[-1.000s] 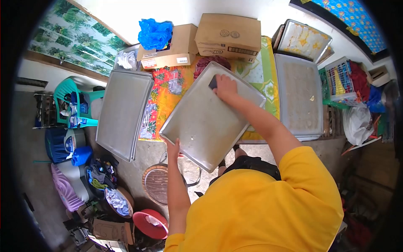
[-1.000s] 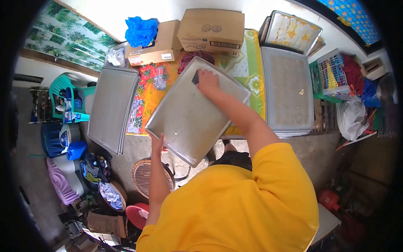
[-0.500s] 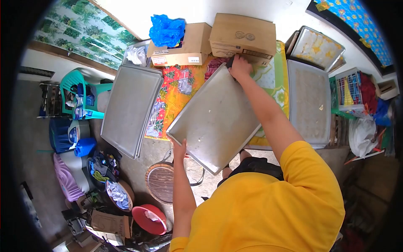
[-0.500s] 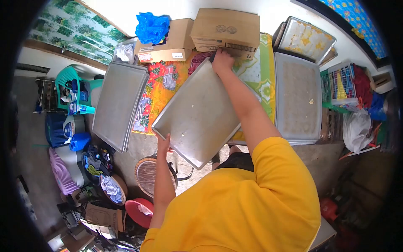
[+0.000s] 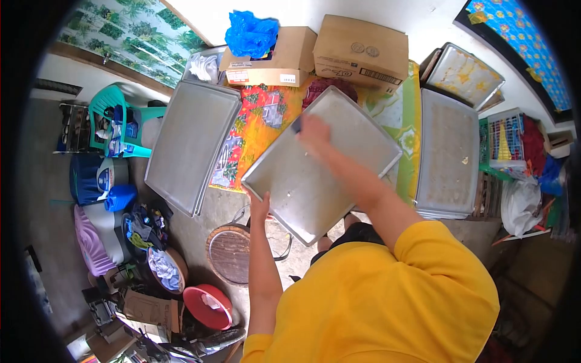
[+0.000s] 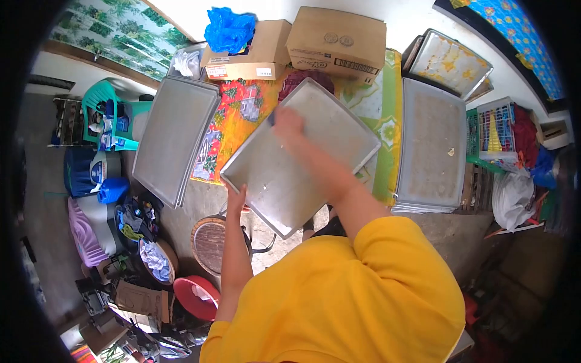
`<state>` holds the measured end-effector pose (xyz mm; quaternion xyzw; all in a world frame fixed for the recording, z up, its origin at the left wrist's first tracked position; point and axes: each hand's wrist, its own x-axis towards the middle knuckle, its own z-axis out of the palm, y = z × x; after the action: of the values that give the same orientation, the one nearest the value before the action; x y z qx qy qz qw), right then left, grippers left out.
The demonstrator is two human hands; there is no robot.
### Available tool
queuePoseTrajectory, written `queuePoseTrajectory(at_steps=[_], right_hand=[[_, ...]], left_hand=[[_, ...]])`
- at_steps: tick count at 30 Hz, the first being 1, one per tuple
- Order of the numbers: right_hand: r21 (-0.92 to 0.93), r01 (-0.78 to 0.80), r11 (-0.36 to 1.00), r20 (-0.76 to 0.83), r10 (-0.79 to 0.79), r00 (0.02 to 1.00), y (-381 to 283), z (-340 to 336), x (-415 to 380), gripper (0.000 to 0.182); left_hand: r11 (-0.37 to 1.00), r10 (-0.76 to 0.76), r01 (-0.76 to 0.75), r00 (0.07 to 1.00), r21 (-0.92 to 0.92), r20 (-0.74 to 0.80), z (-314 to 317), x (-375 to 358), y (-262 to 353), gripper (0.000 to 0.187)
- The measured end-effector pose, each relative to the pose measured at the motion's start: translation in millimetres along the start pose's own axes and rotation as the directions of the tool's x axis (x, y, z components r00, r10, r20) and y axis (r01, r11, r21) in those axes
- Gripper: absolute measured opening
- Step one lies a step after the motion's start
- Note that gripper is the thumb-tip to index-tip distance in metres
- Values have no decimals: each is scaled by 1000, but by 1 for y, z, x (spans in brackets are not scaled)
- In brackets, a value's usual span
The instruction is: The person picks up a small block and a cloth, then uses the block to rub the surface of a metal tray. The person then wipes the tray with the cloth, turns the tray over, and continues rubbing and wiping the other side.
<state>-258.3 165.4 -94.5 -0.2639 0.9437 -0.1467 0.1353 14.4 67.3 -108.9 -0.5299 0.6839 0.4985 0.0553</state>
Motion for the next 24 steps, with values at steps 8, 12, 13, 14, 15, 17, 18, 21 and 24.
queuePoseTrajectory(at_steps=[8,12,13,14,15,17,18,21,24], right_hand=[[-18,-121,993,-20,121,992,11,-38,8,46],[-46,-78,996,5,79,997,7,-36,4,46],[-23,-32,999,81,34,996,-17,-20,-5,45],[-15,40,999,100,-39,994,-40,14,-10,44],[-7,112,994,122,-110,986,-62,43,-19,44],[-85,393,915,-2,-395,919,-98,55,-62,38],[-51,349,936,16,-349,937,-97,50,-63,38],[3,175,985,55,-175,983,-64,19,-41,38],[-124,67,990,-8,-68,998,-32,-14,-23,43]], left_hand=[[1000,-28,27,999,12,19,-4,-4,7,103],[999,-36,36,999,24,26,-3,2,1,104],[999,-24,23,999,22,24,-3,4,0,104],[1000,-10,10,1000,19,22,-2,5,-1,104],[1000,-10,9,1000,20,24,0,4,-1,104],[999,-6,6,1000,32,23,-1,5,0,104],[999,21,-21,1000,38,7,-1,9,-7,105],[1000,13,-13,1000,26,-6,-1,6,-6,106],[1000,-7,7,1000,-5,13,-3,-1,3,106]])
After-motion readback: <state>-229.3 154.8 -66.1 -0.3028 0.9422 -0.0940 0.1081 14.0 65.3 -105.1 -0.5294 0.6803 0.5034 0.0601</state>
